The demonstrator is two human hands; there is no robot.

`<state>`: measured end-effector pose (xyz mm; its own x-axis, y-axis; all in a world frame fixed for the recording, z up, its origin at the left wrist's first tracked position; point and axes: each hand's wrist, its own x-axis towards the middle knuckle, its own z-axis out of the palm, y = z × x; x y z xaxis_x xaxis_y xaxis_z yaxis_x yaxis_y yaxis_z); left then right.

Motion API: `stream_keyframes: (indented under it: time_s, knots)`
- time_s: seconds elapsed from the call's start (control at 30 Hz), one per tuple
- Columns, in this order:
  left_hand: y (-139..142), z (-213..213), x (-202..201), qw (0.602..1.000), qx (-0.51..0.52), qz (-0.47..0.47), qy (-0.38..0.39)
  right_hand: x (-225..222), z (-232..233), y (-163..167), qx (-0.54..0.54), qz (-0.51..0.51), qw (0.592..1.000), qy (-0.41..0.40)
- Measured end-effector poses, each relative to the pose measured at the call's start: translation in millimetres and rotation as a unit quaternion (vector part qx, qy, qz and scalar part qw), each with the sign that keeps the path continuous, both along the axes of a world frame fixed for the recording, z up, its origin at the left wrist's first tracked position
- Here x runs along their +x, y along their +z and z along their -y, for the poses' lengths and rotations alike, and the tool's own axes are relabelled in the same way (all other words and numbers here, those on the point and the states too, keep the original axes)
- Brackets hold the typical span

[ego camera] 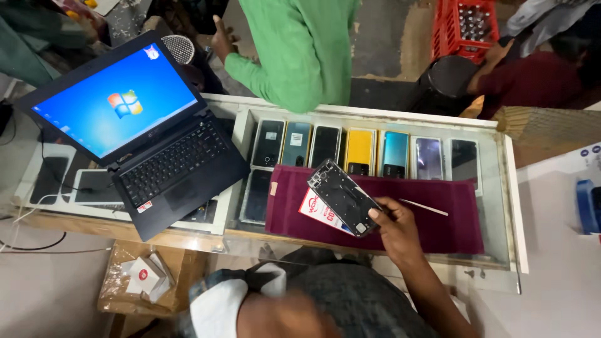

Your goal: The person holds a disassembled smartphone at a glass display counter and works on its open back, pressing and aligning the rear cover and internal components with their fingers. They turn the phone over repeatedly and handle a small red-and-white box on the counter while a customer stands across the counter.

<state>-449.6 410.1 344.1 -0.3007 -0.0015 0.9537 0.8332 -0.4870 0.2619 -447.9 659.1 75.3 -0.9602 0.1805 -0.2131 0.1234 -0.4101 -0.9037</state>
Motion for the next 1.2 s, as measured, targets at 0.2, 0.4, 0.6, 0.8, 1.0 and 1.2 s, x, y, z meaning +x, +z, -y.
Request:
stream_keyframes:
  time_s: [0.2, 0.4, 0.6, 0.8, 1.0, 1.2]
  knots:
    - [-113.9, -16.8, -32.8, 0.851, 0.047, 0.500, 0.152, -5.4, 16.5, 29.4, 0.004, -0.076, 0.997, -0.026]
    - [-190.7, -25.6, -54.6, 0.681, 0.133, 0.709, -0.127, -7.7, 50.9, 43.5, 0.152, -0.110, 0.981, -0.040]
    - [-211.5, -29.3, -47.6, 0.705, 0.139, 0.693, -0.057, -0.8, 91.1, 46.3, 0.254, -0.142, 0.957, 0.007]
    - [-213.8, -26.9, -49.6, 0.716, 0.142, 0.683, -0.027, 6.7, 92.7, 80.8, 0.417, -0.217, 0.879, 0.083]
    - [-205.8, -18.1, -50.0, 0.718, 0.167, 0.671, -0.077, 11.9, 89.4, 109.6, 0.406, -0.194, 0.888, 0.093]
    - [-207.4, -15.1, -53.8, 0.721, 0.142, 0.675, -0.058, 11.2, 87.8, 114.3, 0.317, -0.165, 0.921, 0.154]
